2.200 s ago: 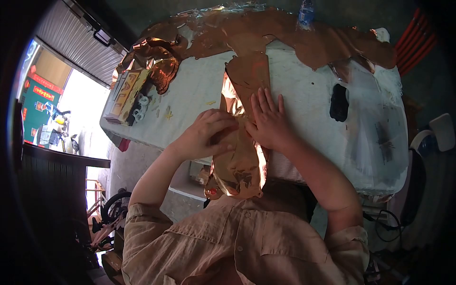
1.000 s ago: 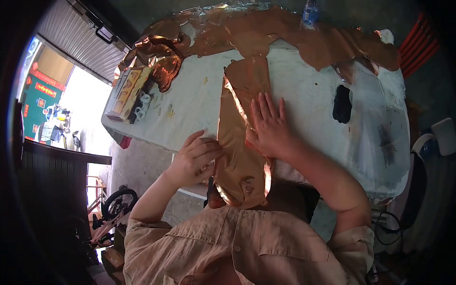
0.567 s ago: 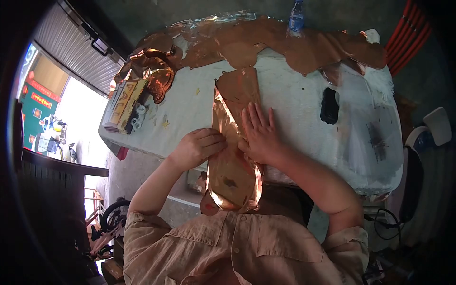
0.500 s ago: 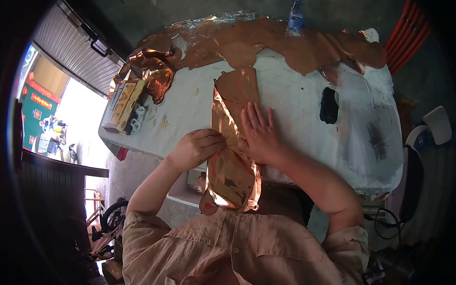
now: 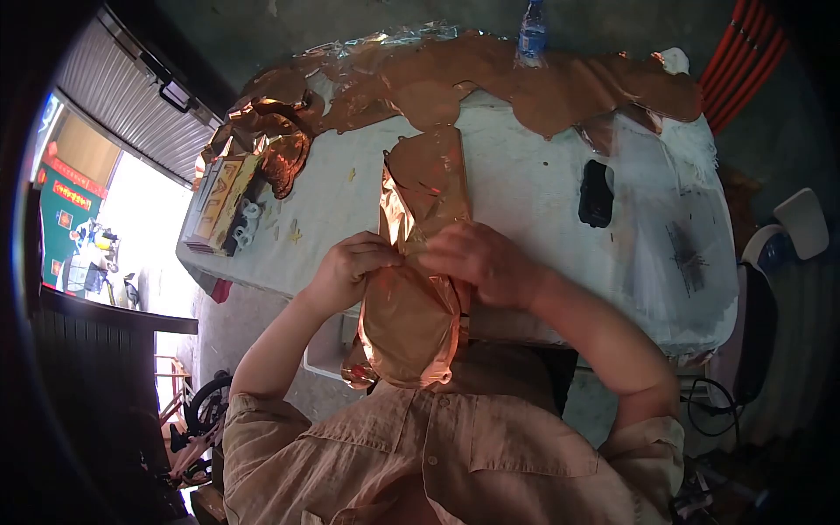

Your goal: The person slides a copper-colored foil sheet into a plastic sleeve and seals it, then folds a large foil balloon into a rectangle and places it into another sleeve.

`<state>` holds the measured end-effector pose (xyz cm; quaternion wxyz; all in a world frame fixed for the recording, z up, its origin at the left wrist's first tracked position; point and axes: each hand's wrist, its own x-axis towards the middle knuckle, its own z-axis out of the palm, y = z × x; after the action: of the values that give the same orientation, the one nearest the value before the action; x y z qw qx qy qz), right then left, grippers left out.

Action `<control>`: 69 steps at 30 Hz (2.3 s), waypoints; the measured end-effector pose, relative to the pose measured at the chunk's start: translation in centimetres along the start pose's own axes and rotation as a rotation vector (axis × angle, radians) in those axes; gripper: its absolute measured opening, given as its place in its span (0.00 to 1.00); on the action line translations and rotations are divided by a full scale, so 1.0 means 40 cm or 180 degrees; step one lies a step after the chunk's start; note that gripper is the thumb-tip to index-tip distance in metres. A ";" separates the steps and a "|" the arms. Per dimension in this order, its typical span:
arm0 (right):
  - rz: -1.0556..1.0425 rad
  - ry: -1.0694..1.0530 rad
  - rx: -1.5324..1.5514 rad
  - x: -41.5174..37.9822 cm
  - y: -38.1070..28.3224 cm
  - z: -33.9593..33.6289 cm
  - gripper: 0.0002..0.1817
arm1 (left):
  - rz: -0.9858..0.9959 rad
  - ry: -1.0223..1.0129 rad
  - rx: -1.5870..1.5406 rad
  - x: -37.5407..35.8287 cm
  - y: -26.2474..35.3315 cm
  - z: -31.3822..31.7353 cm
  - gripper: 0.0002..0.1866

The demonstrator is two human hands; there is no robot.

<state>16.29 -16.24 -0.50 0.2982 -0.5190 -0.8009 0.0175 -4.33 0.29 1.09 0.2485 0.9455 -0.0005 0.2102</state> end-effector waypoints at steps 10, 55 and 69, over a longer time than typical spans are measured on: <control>0.2416 -0.0955 0.2356 0.014 0.079 0.028 0.12 | -0.1729 -0.0571 -0.1443 0.061 -0.020 -0.034 0.08; 0.3146 -0.0111 0.2149 0.095 0.123 0.027 0.07 | 0.0309 -0.0258 0.1102 -0.026 -0.028 -0.002 0.15; 0.2695 0.0509 0.0095 0.093 0.033 -0.063 0.20 | 0.0215 -0.0370 0.1131 -0.037 -0.008 -0.013 0.20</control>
<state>17.58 -13.22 2.83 0.3334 -0.7972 -0.4913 0.1096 -5.85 0.67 0.78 0.0699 0.9845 -0.0095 0.1603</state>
